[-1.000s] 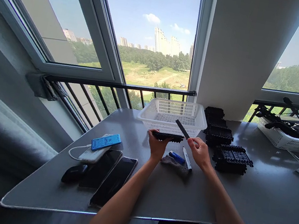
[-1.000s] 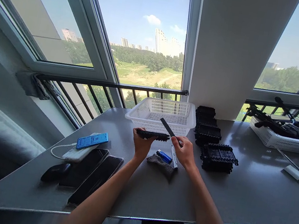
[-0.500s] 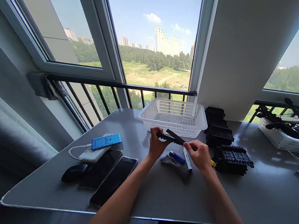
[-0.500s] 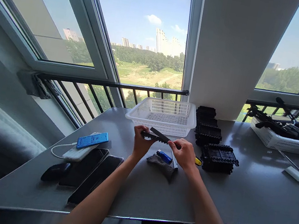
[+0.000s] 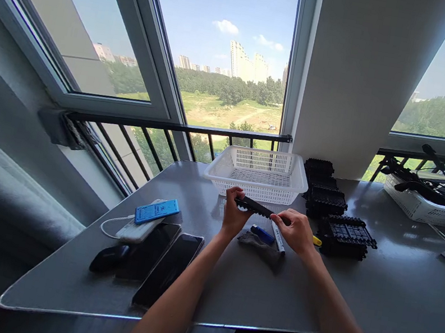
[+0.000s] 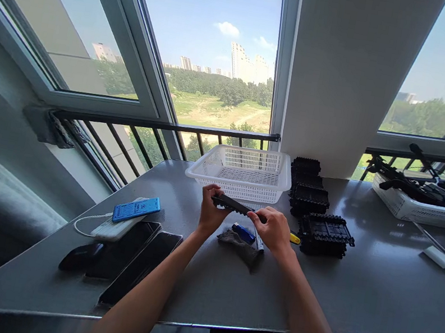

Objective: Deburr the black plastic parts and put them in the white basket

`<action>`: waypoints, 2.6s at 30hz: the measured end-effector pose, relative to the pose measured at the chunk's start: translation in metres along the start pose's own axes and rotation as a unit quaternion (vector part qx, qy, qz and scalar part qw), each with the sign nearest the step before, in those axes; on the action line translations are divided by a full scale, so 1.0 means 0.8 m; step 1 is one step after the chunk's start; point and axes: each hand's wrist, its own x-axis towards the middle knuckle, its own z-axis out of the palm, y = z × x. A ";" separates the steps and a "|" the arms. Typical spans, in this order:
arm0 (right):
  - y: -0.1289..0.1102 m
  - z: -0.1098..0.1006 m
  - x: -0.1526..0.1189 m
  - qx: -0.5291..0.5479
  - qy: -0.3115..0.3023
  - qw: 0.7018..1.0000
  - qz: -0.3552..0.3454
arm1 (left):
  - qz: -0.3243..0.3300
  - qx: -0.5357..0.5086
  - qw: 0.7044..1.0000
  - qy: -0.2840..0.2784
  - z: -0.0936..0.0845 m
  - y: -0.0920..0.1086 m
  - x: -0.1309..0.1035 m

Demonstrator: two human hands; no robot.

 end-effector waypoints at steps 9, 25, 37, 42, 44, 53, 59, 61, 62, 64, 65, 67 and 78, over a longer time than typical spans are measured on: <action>-0.008 0.000 -0.002 -0.023 -0.035 0.999 -0.013 | 0.008 -0.032 0.996 -0.083 -0.008 -0.001 0.011; -0.004 0.000 -0.002 -0.025 -0.017 1.000 -0.004 | -0.002 -0.039 0.995 -0.088 -0.011 0.002 0.013; -0.005 0.003 -0.003 -0.041 -0.003 0.999 0.001 | 0.014 -0.015 0.994 -0.109 -0.012 -0.005 0.012; -0.006 0.001 -0.003 -0.045 -0.012 0.999 -0.001 | 0.020 -0.016 0.993 -0.117 -0.011 -0.007 0.011; -0.007 -0.001 -0.003 -0.041 -0.019 0.999 0.001 | 0.016 -0.019 0.992 -0.120 -0.012 -0.008 0.013; -0.006 -0.002 -0.002 -0.041 -0.017 0.999 0.019 | -0.005 -0.026 0.995 -0.092 -0.020 -0.013 0.020; -0.008 0.000 -0.002 -0.047 -0.018 0.999 0.016 | 0.003 -0.018 0.994 -0.111 -0.015 -0.013 0.015; -0.007 0.000 -0.002 -0.047 -0.018 0.999 0.018 | -0.001 -0.022 0.995 -0.102 -0.019 -0.014 0.018; -0.006 -0.001 -0.002 -0.046 -0.017 0.999 0.019 | -0.004 -0.024 0.995 -0.097 -0.021 -0.015 0.020; -0.005 -0.001 -0.002 -0.047 -0.017 0.999 0.021 | -0.011 -0.027 0.996 -0.090 -0.024 -0.015 0.022; -0.005 -0.001 -0.002 -0.047 -0.017 0.999 0.021 | -0.012 -0.027 0.996 -0.090 -0.024 -0.015 0.022; -0.006 -0.001 -0.002 -0.048 -0.016 0.999 0.020 | -0.010 -0.022 0.995 -0.099 -0.021 -0.013 0.020; -0.010 -0.004 -0.002 -0.050 -0.023 0.998 0.023 | -0.008 -0.022 0.995 -0.098 -0.022 -0.012 0.021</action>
